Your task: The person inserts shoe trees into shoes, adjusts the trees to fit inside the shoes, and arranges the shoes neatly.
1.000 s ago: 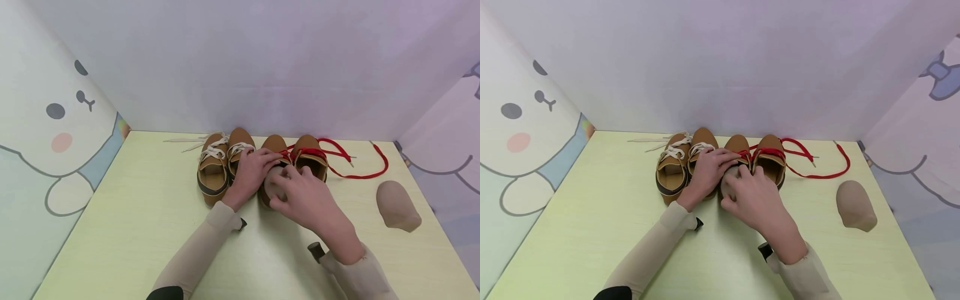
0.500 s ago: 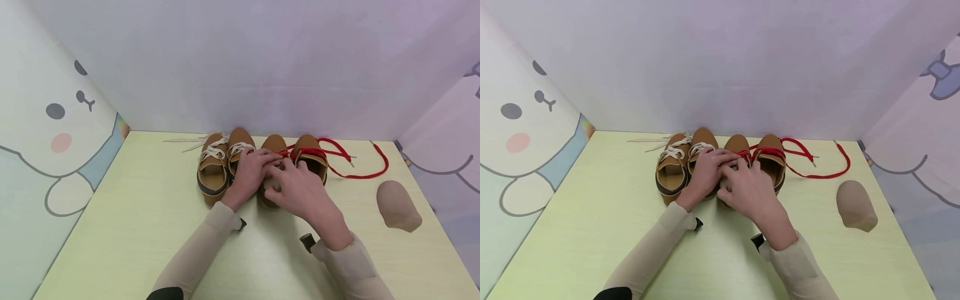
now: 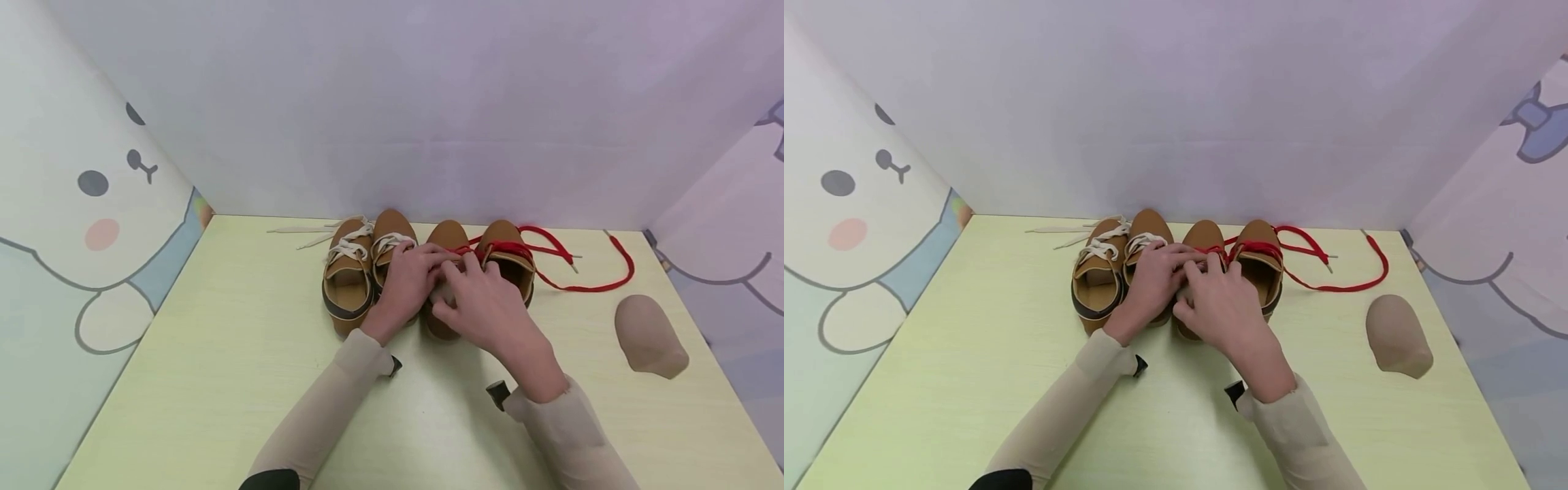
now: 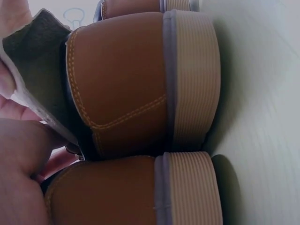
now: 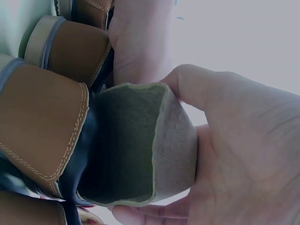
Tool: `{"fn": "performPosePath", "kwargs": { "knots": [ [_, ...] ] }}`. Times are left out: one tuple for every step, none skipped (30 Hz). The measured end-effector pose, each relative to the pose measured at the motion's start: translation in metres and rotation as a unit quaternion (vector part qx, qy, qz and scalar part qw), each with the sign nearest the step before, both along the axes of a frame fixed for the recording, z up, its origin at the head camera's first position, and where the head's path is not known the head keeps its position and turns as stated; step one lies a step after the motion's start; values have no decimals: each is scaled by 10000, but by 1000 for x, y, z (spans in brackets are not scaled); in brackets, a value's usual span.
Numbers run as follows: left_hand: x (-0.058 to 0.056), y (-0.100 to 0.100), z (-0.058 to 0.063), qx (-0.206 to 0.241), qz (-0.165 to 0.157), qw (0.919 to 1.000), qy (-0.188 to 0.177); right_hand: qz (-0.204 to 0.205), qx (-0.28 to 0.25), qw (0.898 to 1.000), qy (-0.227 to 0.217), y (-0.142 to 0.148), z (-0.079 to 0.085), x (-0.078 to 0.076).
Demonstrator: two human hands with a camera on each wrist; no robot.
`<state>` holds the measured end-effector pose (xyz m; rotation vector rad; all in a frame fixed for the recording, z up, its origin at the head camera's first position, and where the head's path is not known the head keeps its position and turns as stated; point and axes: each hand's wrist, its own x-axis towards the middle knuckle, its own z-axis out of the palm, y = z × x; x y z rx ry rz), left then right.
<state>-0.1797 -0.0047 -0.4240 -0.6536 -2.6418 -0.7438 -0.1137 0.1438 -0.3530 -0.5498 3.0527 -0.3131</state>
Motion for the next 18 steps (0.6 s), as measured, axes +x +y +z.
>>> {"fn": "performPosePath", "kwargs": {
  "knots": [
    [0, 0, 0, -8, 1, 10000, -7, -17, -21, 10000, -23, 1, 0, 1],
    [0, 0, 0, -21, 2, 10000, -17, -34, -70, 10000, -54, 2, -1, 1],
    [0, 0, 0, -37, -1, 10000, -33, -49, -155, 9998, -93, 4, 0, 2],
    [0, 0, 0, -39, -8, 10000, -55, -50, -266, 9995, -152, 6, 0, 2],
    [0, 0, 1, -41, -20, 10000, -88, -54, -402, 9989, -237, 8, 0, 3],
    [0, 0, 1, -51, -35, 9999, -125, -53, -565, 9979, -328, 11, 0, 3],
    [0, 0, 2, -65, -65, 9998, -170, -33, -737, 9964, -406, 14, 0, 3],
    [0, -1, 3, -84, -94, 9997, -210, -3, -918, 9946, -473, 17, 0, 3],
    [1, -1, 4, -105, -129, 9995, -250, 45, -1106, 9924, -541, 21, -1, 3],
    [1, -2, 5, -141, -157, 9994, -287, 109, -1284, 9899, -599, 24, -2, 3],
    [1, -2, 6, -186, -182, 9992, -317, 166, -1442, 9873, -639, 28, -3, 2],
    [2, -3, 7, -233, -206, 9989, -351, 231, -1588, 9848, -671, 31, -5, 2],
    [3, -4, 8, -279, -234, 9986, -390, 291, -1736, 9818, -708, 34, -6, 1],
    [4, -4, 9, -325, -261, 9982, -441, 339, -1875, 9789, -745, 37, -6, 1],
    [5, -5, 10, -405, -283, 9976, -491, 382, -1971, 9766, -772, 40, -7, 1],
    [6, -6, 11, -482, -304, 9969, -543, 413, -2043, 9748, -797, 42, -7, 1],
    [7, -7, 12, -550, -327, 9962, -587, 423, -2092, 9735, -820, 43, -8, 1],
    [8, -7, 13, -614, -351, 9954, -646, 434, -2133, 9725, -833, 45, -9, 1]
  ]
}}
